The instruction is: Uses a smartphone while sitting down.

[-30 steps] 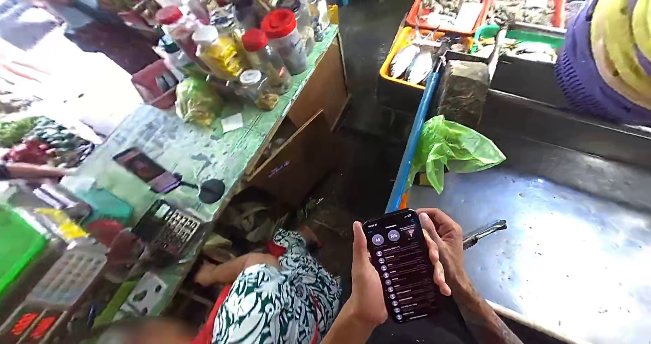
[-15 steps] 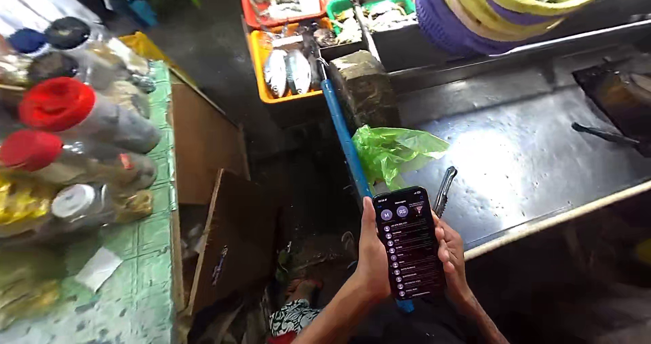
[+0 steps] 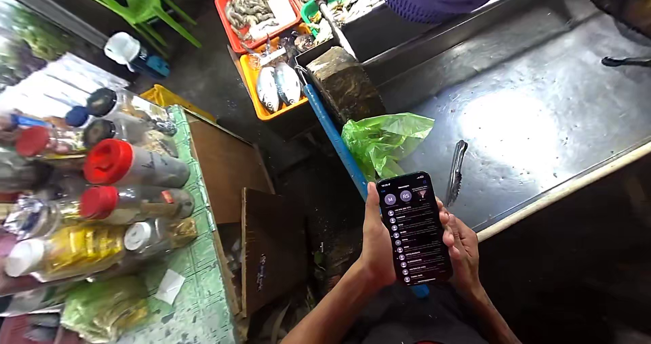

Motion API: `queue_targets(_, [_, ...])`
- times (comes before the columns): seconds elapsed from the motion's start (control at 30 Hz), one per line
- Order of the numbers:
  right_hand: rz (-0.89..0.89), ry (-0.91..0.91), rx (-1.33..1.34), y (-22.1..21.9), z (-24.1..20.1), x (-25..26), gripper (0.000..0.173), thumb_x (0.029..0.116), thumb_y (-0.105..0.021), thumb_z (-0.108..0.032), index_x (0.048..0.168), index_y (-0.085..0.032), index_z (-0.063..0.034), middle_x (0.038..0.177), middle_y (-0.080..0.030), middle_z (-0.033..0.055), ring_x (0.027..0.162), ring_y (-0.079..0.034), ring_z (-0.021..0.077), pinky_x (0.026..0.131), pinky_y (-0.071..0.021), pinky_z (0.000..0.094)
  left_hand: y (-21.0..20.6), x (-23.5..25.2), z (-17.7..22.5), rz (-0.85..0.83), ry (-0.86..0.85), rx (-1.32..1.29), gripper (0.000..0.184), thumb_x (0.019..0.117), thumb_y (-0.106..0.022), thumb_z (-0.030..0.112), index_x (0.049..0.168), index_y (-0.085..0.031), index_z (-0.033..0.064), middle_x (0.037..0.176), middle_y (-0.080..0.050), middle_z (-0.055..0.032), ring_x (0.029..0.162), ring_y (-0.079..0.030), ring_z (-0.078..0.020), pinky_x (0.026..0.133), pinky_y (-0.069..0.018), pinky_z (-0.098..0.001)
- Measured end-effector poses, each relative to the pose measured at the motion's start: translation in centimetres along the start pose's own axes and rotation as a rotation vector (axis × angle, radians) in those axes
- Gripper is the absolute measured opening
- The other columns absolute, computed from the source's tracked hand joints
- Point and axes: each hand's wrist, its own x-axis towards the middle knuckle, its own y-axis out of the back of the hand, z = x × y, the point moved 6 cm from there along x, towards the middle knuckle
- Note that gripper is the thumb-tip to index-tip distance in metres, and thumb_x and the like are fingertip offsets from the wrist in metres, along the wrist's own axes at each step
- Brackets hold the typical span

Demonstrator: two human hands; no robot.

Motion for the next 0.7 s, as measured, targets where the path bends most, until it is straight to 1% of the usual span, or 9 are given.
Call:
queue_targets(0.07, [0.018,0.005,-0.041,0.0,0.3,0.1,0.035,0.1105,-0.037,-0.021,0.109,-0.070,-0.0099,0.067,-0.057,-0.0183,0.054,-0.049,-0.0095,0.052,-0.0457,0.0090,0.1,0.0,0.5,-0.040,0.027,-0.001,0.094,0.0894,-0.022,0.086,0.117,-0.064,0.0073,0.103,-0.069,-0.0124,0.094,-0.070,-0.0261,0.084,-0.0598,-0.0464])
queue_targets(0.13, [0.047,0.011,-0.089,0.1,0.6,0.1,0.038,0.1114,-0.035,-0.022,0.108,-0.071,-0.0095,0.063,-0.048,-0.0172,0.051,-0.041,-0.0086,0.049,-0.0379,0.0091,0.4,0.2,1.2,-0.102,0.066,-0.017,0.092,0.0871,-0.029,0.087,0.118,-0.064,0.0082,0.104,-0.068,-0.0120,0.094,-0.070,-0.0277,0.084,-0.0590,-0.0503])
queue_targets(0.17, [0.064,0.016,-0.121,0.2,0.7,0.1,0.040,0.1121,-0.034,-0.025,0.107,-0.071,-0.0087,0.061,-0.046,-0.0162,0.050,-0.039,-0.0079,0.047,-0.0357,0.0097,0.6,0.3,1.6,-0.128,0.084,-0.023,0.092,0.0866,-0.028,0.088,0.118,-0.064,0.0089,0.104,-0.067,-0.0115,0.093,-0.069,-0.0279,0.084,-0.0588,-0.0508])
queue_targets(0.27, [0.078,0.051,-0.258,-0.1,0.2,0.0,0.047,0.1129,-0.031,-0.032,0.111,-0.071,-0.0081,0.059,-0.045,-0.0134,0.049,-0.039,-0.0043,0.047,-0.0365,0.0141,1.7,0.1,3.6,-0.169,0.133,-0.061,0.093,0.0865,-0.025,0.088,0.118,-0.063,0.0091,0.103,-0.067,-0.0113,0.091,-0.069,-0.0274,0.083,-0.0586,-0.0496])
queue_targets(0.37, [0.065,0.131,-0.528,-2.0,-1.9,0.2,0.046,0.1126,-0.032,-0.038,0.116,-0.071,-0.0136,0.062,-0.044,-0.0123,0.051,-0.039,-0.0040,0.049,-0.0372,0.0146,3.3,-0.4,6.9,-0.227,0.177,-0.117,0.092,0.0857,-0.030,0.088,0.118,-0.065,0.0095,0.103,-0.068,-0.0108,0.091,-0.070,-0.0274,0.083,-0.0592,-0.0482])
queue_targets(0.43, [0.066,0.168,-0.692,-4.2,-3.3,0.4,0.046,0.1120,-0.034,-0.041,0.117,-0.071,-0.0148,0.063,-0.048,-0.0104,0.053,-0.042,-0.0041,0.050,-0.0397,0.0145,4.8,-0.9,9.6,-0.291,0.206,-0.141,0.090,0.0847,-0.035,0.088,0.119,-0.064,0.0102,0.104,-0.067,-0.0101,0.092,-0.069,-0.0268,0.083,-0.0590,-0.0475])
queue_targets(0.5, [0.064,0.172,-0.794,-7.6,-4.7,0.8,0.046,0.1117,-0.036,-0.041,0.117,-0.071,-0.0128,0.064,-0.050,-0.0090,0.055,-0.044,-0.0050,0.053,-0.0411,0.0134,6.7,-1.5,12.6,-0.327,0.237,-0.160,0.089,0.0838,-0.038,0.088,0.118,-0.065,0.0105,0.103,-0.067,-0.0092,0.092,-0.069,-0.0259,0.083,-0.0592,-0.0466])
queue_targets(0.57, [0.094,0.163,-0.808,-12.1,-5.3,1.7,0.041,0.1112,-0.040,-0.037,0.116,-0.071,-0.0108,0.065,-0.051,-0.0102,0.056,-0.045,-0.0066,0.053,-0.0414,0.0119,8.5,-2.3,16.4,-0.323,0.259,-0.165,0.091,0.0841,-0.035,0.089,0.118,-0.065,0.0102,0.103,-0.067,-0.0088,0.091,-0.069,-0.0254,0.083,-0.0594,-0.0465])
queue_targets(0.7, [0.085,0.158,-0.732,-21.2,-3.8,5.0,0.037,0.1106,-0.041,-0.040,0.118,-0.071,-0.0190,0.065,-0.052,-0.0126,0.055,-0.047,-0.0059,0.053,-0.0430,0.0128,11.3,-3.1,23.1,-0.300,0.240,-0.199,0.093,0.0856,-0.027,0.089,0.117,-0.065,0.0104,0.103,-0.068,-0.0092,0.091,-0.070,-0.0262,0.082,-0.0597,-0.0469])
